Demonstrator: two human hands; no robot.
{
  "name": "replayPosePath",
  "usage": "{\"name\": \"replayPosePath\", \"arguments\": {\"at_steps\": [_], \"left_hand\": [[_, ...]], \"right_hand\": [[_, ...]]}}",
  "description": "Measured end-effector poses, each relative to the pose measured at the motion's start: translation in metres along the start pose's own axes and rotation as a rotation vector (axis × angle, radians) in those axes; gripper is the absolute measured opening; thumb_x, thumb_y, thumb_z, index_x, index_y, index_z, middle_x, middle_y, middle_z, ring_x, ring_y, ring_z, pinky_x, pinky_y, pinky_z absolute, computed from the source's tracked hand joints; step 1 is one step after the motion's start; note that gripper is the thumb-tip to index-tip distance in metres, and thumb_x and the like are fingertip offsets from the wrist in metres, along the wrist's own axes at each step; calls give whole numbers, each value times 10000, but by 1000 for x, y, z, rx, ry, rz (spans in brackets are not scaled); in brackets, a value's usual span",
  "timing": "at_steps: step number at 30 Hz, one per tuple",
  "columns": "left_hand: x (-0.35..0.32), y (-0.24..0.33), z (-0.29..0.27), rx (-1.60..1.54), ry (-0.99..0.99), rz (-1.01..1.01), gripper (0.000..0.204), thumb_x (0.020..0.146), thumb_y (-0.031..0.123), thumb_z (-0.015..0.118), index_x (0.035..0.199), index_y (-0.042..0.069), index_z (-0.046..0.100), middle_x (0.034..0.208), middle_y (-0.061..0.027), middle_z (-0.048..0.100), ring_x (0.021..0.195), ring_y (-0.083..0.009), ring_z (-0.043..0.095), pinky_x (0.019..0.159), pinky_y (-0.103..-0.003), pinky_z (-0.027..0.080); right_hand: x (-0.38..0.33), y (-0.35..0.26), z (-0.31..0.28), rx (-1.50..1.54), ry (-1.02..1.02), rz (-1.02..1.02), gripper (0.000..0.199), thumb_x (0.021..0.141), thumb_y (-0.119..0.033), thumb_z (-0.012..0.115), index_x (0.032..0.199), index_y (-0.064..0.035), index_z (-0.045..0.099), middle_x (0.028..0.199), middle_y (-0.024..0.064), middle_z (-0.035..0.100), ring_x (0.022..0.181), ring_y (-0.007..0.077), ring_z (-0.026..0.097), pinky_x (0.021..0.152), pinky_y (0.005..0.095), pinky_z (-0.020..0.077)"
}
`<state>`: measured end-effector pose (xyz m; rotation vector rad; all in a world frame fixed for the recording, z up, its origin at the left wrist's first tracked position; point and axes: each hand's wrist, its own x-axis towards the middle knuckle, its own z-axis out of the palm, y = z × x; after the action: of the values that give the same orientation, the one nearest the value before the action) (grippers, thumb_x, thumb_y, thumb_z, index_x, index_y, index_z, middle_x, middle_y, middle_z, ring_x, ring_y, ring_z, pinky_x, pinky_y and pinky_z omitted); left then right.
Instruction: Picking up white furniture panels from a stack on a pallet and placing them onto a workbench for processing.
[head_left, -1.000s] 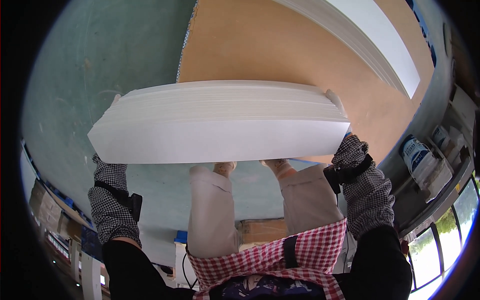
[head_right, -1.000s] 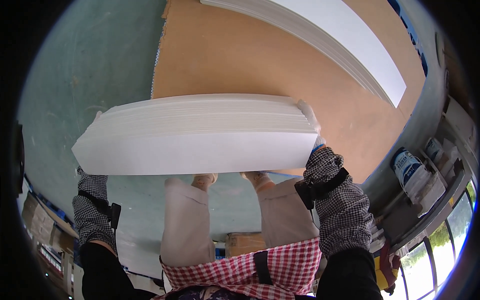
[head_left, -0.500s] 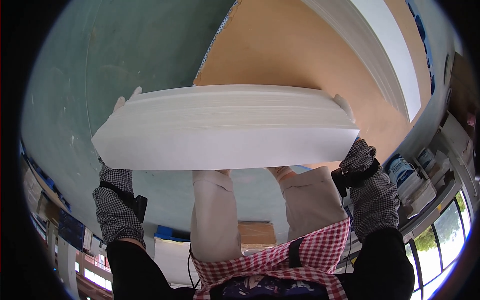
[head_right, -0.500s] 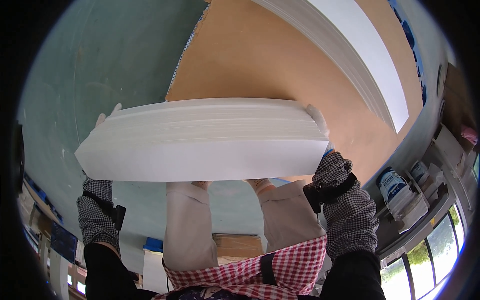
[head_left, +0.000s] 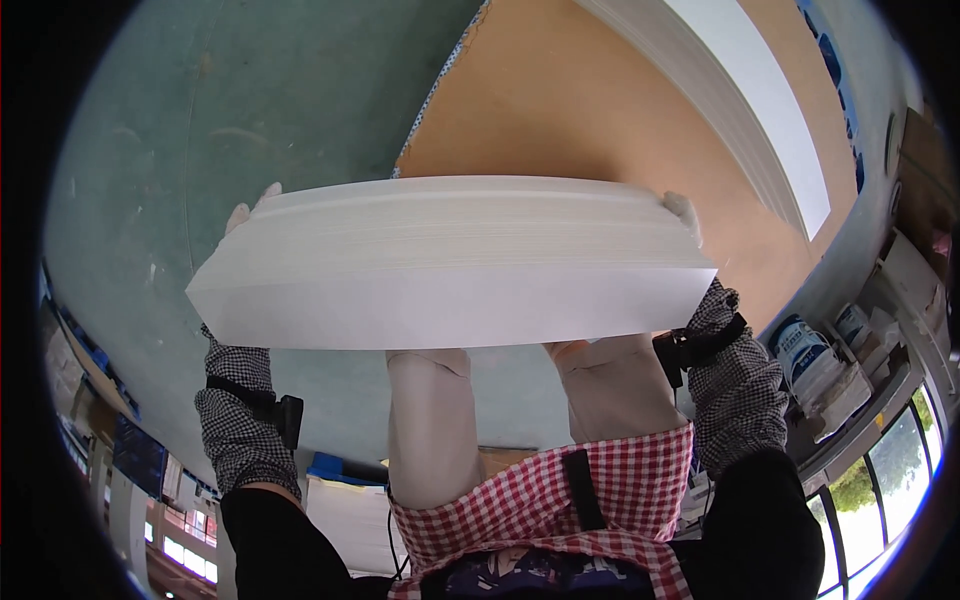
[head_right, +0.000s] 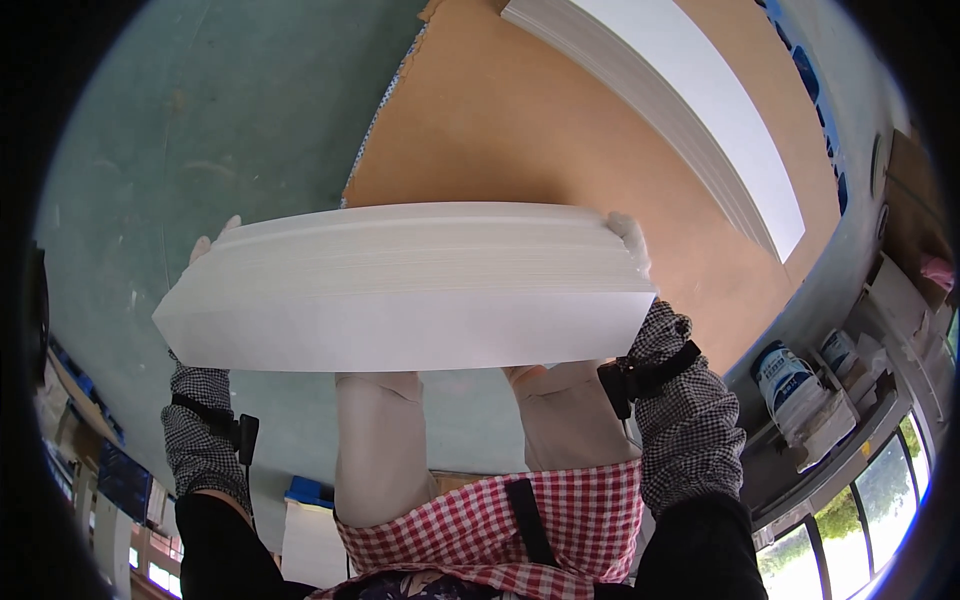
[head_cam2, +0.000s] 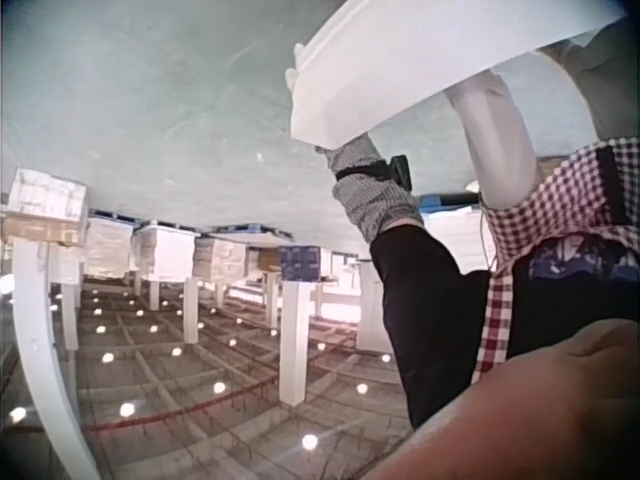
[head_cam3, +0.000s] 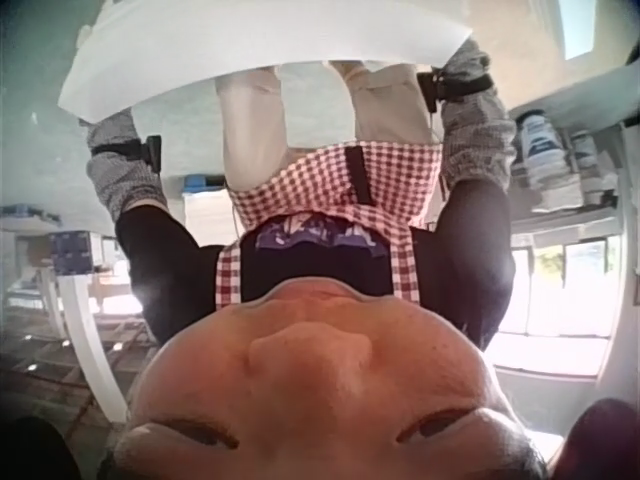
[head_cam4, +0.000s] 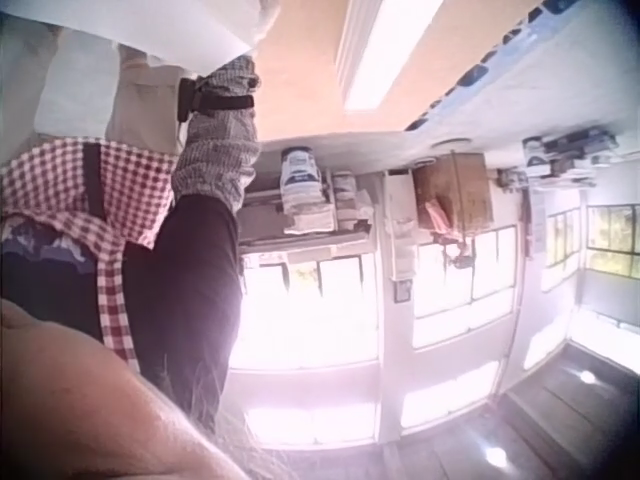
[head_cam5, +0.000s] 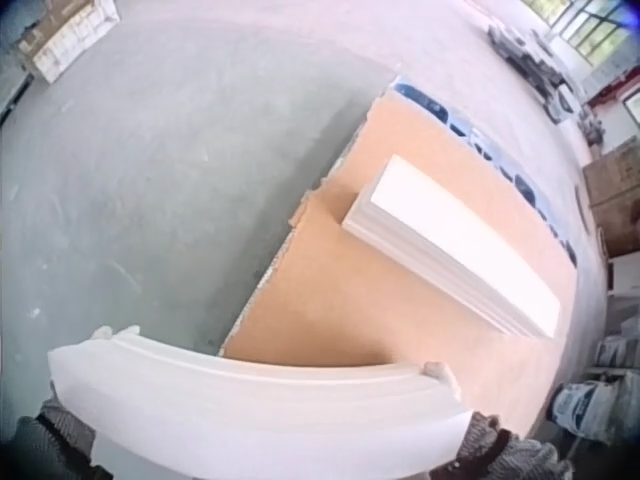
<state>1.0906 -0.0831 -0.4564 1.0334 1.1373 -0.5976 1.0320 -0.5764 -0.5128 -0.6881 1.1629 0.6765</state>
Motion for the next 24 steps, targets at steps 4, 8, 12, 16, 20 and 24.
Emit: {"name": "replayPosePath", "arguments": {"at_steps": [4, 8, 12, 16, 20, 24], "left_hand": [[-61, 2, 15, 150, 178, 116, 502, 1039, 367, 274, 1405, 49, 405, 1299, -107, 519, 1172, -173, 492, 997, -317, 422], [-131, 17, 8, 694, 130, 173, 568, 1006, 418, 396, 1416, 25, 376, 1242, -126, 539, 1072, -165, 535, 945, -318, 451], [-230, 14, 43, 173, 158, 106, 612, 983, 449, 441, 1394, 1, 366, 1170, -140, 552, 1058, -167, 547, 898, -305, 472], [-305, 40, 34, 482, -29, 109, 591, 956, 433, 515, 1342, -1, 406, 1096, -114, 550, 1053, -177, 539, 880, -324, 474], [-370, 41, 54, 314, -256, 199, 367, 932, 368, 587, 1061, 33, 511, 886, -50, 539, 847, -155, 556, 741, -326, 486], [-433, 69, 90, 391, -578, 192, 304, 920, 334, 614, 855, 90, 446, 784, -18, 492, 717, -129, 511, 633, -331, 461]], "right_hand": [[-49, 10, 8, 14, 1, -67, 417, 903, -371, 466, 1098, -26, 595, 1020, 138, 617, 944, 227, 566, 843, 391, 473], [-128, -1, -3, 134, -40, -48, 397, 903, -350, 442, 1062, -21, 596, 1038, 148, 614, 960, 246, 573, 834, 414, 474], [-234, 3, -5, 101, 63, -43, 380, 899, -332, 444, 1071, -18, 572, 1056, 164, 609, 948, 255, 588, 815, 432, 483], [-350, 37, -37, 109, 227, -185, 446, 901, -350, 441, 1171, -6, 531, 1109, 177, 596, 964, 296, 593, 854, 451, 484], [-445, 82, -78, 362, 16, -226, 512, 897, -391, 454, 1209, 10, 519, 1138, 201, 592, 1017, 318, 595, 902, 467, 476], [-548, 149, -94, 527, -7, -286, 562, 901, -413, 447, 1225, 43, 502, 1177, 227, 581, 1005, 331, 604, 917, 472, 471]]}}
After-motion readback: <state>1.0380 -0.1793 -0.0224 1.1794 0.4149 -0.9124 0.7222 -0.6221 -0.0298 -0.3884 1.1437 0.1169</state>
